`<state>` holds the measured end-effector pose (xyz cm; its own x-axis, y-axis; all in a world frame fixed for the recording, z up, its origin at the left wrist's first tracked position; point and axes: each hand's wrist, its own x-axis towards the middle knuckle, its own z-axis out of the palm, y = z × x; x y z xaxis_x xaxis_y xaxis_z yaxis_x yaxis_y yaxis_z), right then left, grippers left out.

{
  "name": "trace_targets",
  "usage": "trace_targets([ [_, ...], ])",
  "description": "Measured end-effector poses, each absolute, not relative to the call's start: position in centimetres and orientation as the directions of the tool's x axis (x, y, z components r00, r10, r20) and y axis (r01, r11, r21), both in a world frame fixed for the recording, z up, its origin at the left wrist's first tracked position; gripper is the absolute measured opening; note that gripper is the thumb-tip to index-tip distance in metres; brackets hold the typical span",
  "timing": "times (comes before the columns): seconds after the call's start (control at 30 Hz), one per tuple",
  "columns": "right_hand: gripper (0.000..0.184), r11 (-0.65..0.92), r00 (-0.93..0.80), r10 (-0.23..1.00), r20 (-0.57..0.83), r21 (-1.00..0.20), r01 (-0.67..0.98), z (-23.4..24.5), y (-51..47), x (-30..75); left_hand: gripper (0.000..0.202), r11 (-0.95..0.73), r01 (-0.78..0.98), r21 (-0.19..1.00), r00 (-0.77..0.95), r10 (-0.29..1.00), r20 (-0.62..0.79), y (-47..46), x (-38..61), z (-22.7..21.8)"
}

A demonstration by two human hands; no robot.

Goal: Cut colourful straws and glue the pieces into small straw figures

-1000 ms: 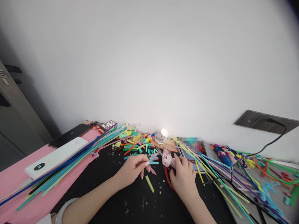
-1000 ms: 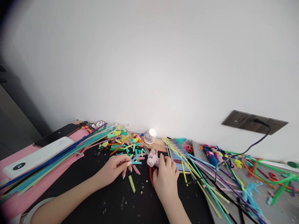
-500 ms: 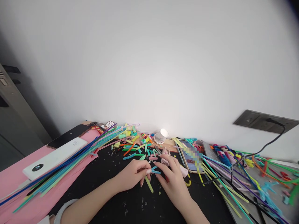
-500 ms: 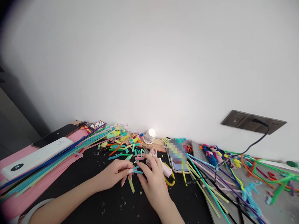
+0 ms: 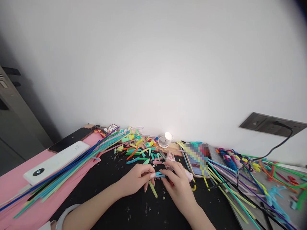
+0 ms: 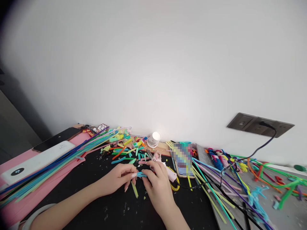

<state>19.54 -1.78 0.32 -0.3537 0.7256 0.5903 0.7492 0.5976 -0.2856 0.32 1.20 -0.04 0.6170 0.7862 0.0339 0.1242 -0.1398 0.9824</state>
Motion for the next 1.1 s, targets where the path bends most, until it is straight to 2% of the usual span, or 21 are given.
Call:
trace_targets([
  [0.33, 0.013, 0.6, -0.366, 0.723, 0.585, -0.271, 0.753, 0.4, -1.7, 19.7, 0.022, -0.153, 0.131, 0.98, 0.623, 0.781, 0.039, 1.3, 0.4, -0.5],
  [0.53, 0.016, 0.602, -0.362, 0.734, 0.574, -0.305, 0.738, 0.2, -1.8, 19.8, 0.02, -0.247, 0.199, 0.948, 0.616, 0.784, 0.075, 1.2, 0.3, -0.1],
  [0.7, 0.016, 0.603, -0.355, 0.739, 0.572, -0.328, 0.727, 0.3, -1.9, 19.6, 0.014, -0.504, 0.348, 0.791, 0.584, 0.776, 0.237, 1.1, 0.0, 0.2],
  [0.83, 0.016, 0.608, -0.362, 0.734, 0.575, -0.319, 0.727, 0.3, -1.9, 19.5, 0.014, -0.678, 0.393, 0.622, 0.616, 0.696, 0.37, 1.2, -0.2, -0.1],
  [1.1, 0.015, 0.609, -0.375, 0.743, 0.554, -0.327, 0.723, 0.5, -2.1, 19.4, 0.016, -0.782, 0.419, 0.461, 0.67, 0.609, 0.424, 1.4, -0.2, -1.3],
])
